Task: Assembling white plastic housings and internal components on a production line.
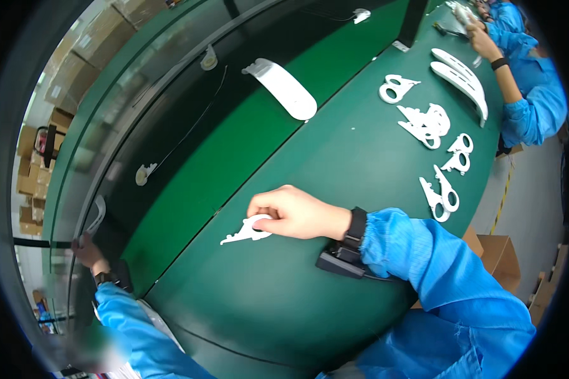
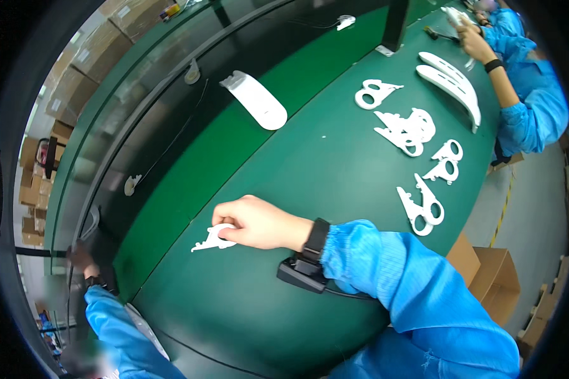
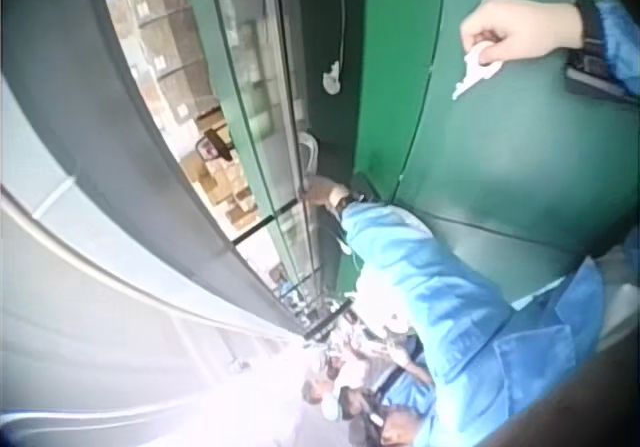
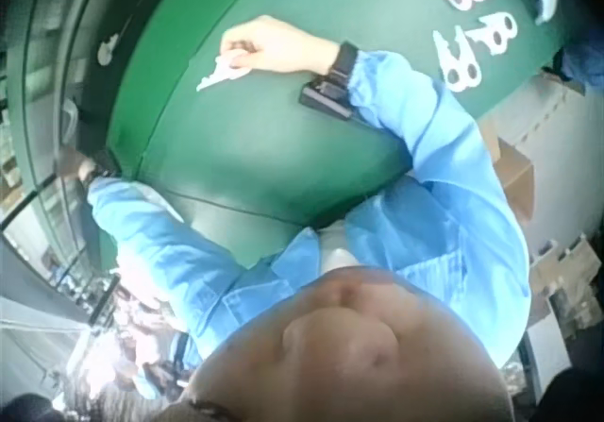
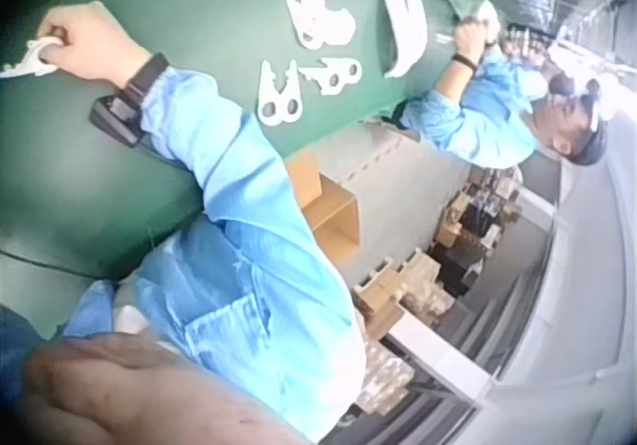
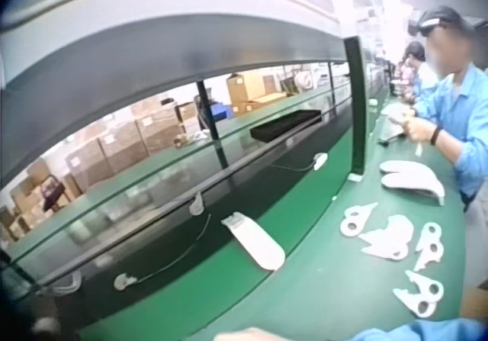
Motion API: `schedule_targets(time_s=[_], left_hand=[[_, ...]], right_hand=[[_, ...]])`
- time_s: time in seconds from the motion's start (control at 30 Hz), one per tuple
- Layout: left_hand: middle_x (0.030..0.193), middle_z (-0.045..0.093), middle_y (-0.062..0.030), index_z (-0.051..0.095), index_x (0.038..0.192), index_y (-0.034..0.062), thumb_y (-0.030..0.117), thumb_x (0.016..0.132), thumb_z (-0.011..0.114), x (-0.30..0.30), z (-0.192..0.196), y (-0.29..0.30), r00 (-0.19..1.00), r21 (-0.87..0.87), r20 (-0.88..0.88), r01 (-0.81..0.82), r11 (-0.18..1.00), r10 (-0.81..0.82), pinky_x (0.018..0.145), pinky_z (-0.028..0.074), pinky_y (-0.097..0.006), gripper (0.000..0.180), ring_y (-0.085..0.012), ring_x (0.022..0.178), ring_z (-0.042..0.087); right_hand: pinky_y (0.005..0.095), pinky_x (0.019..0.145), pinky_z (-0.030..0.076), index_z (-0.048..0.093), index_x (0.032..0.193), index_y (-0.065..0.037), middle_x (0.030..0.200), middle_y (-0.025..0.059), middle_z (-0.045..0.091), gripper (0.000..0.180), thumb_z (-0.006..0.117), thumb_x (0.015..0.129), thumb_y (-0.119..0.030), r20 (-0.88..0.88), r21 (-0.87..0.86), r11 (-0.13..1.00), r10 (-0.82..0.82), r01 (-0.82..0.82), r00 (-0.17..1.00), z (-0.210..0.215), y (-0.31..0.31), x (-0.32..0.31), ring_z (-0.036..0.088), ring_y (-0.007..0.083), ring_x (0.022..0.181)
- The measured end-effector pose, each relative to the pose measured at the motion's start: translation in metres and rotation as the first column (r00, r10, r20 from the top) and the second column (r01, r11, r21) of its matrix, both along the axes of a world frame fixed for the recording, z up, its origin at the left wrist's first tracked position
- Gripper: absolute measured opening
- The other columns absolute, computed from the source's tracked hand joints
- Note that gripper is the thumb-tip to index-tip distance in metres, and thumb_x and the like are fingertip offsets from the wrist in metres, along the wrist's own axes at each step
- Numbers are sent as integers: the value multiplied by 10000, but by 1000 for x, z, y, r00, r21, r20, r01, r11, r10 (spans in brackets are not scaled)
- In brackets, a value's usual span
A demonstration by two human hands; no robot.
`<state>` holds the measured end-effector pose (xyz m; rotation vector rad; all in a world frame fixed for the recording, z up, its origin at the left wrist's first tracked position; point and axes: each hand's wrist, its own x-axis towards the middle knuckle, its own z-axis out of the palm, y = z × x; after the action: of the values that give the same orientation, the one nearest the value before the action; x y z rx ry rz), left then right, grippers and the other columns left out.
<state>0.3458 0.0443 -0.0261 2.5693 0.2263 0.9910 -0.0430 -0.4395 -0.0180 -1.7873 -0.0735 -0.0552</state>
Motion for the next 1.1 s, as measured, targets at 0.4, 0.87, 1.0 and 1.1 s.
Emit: schedule_targets(time_s=[0.4, 0.87, 1.0, 1.1], left_hand=[[1052, 689, -103, 650, 1094, -12, 144, 750, 800, -272, 147, -202, 467, 95, -232, 884, 458, -853, 832, 506, -318, 406, -205, 950, 637], [1126, 616, -146, 572, 1150, 7, 214, 956, 486, -398, 33, -176, 524, -553, -105, 676, 487, -845, 963, 378, -385, 296, -295, 1037, 563], [1105, 615, -127, 610, 1080, -24, 212, 958, 498, -389, 34, -169, 541, -707, 23, 604, 369, -841, 942, 411, -320, 288, -219, 1066, 566], [1091, 614, -127, 646, 1043, 19, 173, 878, 617, -387, 39, -178, 515, -518, -99, 704, 486, -851, 933, 428, -345, 228, -226, 1070, 565]], right_hand=[[219, 581, 449, 626, 955, 12, 804, 19, 659, 139, 648, 890, -109, -42, 175, 984, -18, 25, 999, -11, 1, 2, 576, 52, 682], [204, 650, 433, 654, 934, -3, 791, -10, 619, 212, 622, 941, -213, -79, 96, 993, 76, -69, 994, 7, 37, -2, 535, 43, 723], [268, 787, 437, 669, 877, -16, 935, 43, 638, 189, 668, 898, -203, -16, 43, 959, 283, -282, 959, 10, 72, -1, 549, 121, 878], [322, 888, 402, 681, 836, -28, 1067, 68, 618, 171, 682, 874, -194, 46, -118, 952, 289, -282, 956, 2, 69, -5, 512, 172, 1026]])
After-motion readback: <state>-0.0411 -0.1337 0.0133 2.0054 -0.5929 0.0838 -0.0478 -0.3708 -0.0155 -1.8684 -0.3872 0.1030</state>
